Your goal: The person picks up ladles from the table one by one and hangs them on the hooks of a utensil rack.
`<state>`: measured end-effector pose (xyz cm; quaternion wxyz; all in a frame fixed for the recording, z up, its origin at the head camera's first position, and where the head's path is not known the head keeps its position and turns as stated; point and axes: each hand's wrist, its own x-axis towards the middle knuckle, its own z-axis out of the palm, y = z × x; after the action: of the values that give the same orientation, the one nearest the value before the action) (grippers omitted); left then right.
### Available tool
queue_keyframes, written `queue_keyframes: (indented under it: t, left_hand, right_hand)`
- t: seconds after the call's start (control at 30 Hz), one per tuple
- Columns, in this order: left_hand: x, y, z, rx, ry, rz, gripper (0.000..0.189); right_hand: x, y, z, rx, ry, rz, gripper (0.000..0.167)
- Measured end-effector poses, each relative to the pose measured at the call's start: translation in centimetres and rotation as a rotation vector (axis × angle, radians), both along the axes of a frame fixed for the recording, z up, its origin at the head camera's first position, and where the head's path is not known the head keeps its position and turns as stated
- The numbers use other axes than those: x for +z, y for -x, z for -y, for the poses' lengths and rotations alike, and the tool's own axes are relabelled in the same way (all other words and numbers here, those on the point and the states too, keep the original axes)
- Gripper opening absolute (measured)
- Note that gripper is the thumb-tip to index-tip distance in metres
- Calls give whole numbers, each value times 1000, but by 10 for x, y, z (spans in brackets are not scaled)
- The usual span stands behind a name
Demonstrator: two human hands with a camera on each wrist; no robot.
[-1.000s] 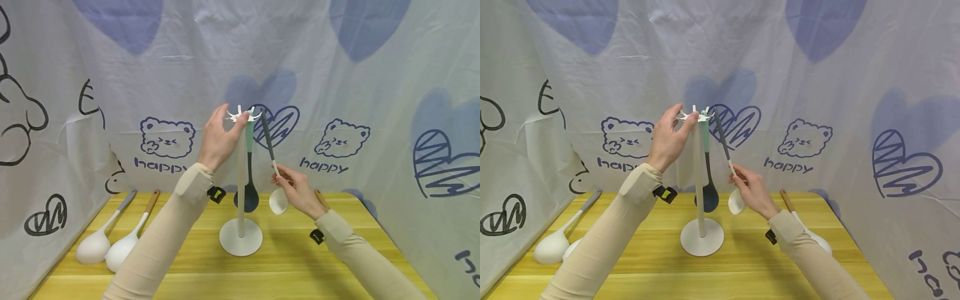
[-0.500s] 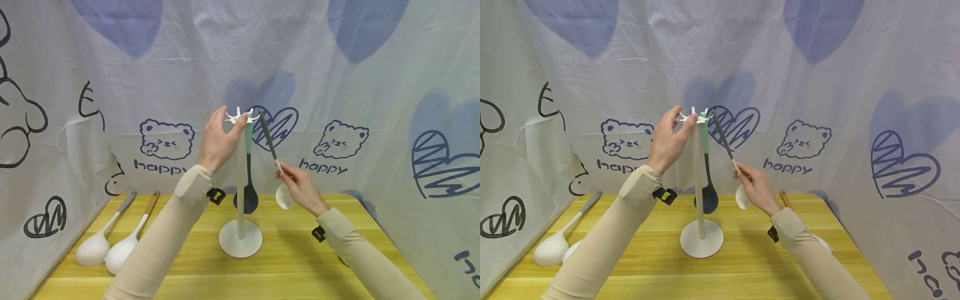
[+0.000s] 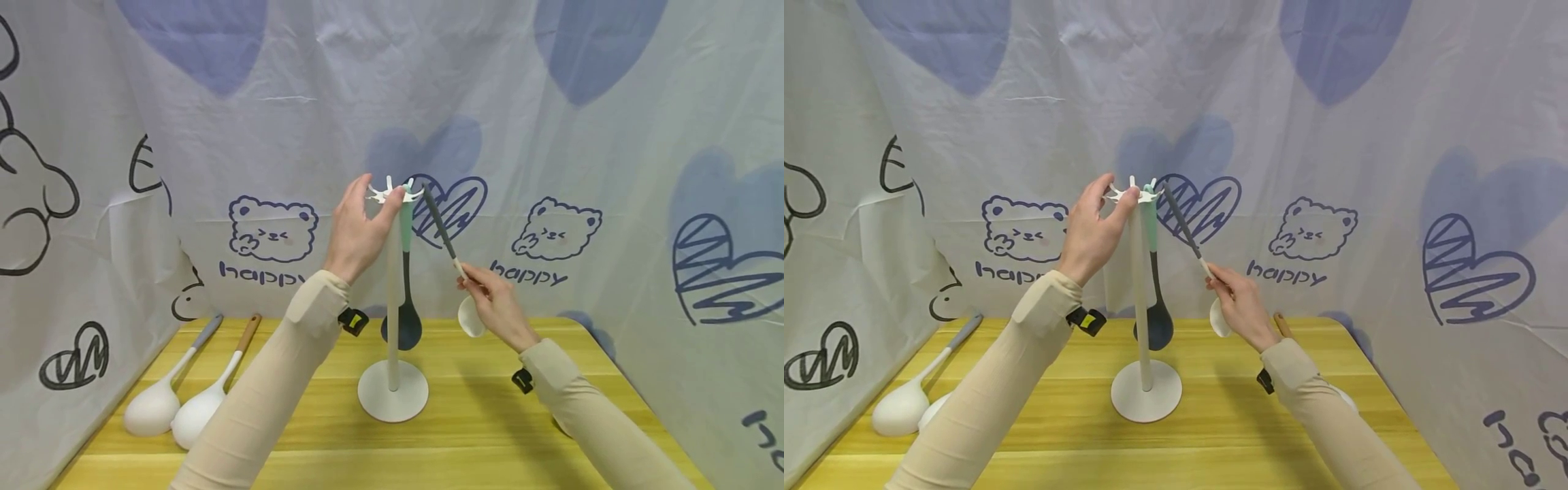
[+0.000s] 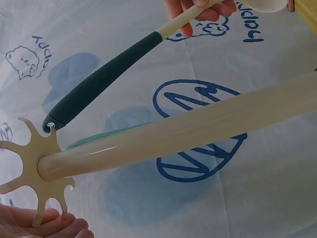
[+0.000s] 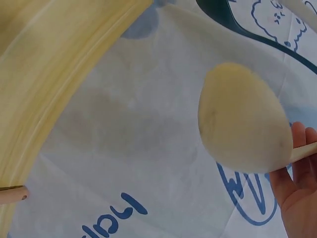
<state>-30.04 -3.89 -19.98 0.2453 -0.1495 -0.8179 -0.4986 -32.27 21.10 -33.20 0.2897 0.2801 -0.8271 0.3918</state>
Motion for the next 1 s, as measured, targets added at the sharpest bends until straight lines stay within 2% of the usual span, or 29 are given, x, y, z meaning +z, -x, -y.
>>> queue_keyframes:
  t: [0.53,0.8,1.0]
  left_hand:
    - [-1,-1,-1,-5,7,-4,81]
    - [-1,-1,-1,-6,6,-8,80]
    - [-1,0,-1,-5,2,-18,79]
  right_hand:
    - [3,4,-5,-55,-6,-63,31]
    - [9,14,-16,-89,-29,-179,29]
    - [15,16,-21,-118,-80,-148,30]
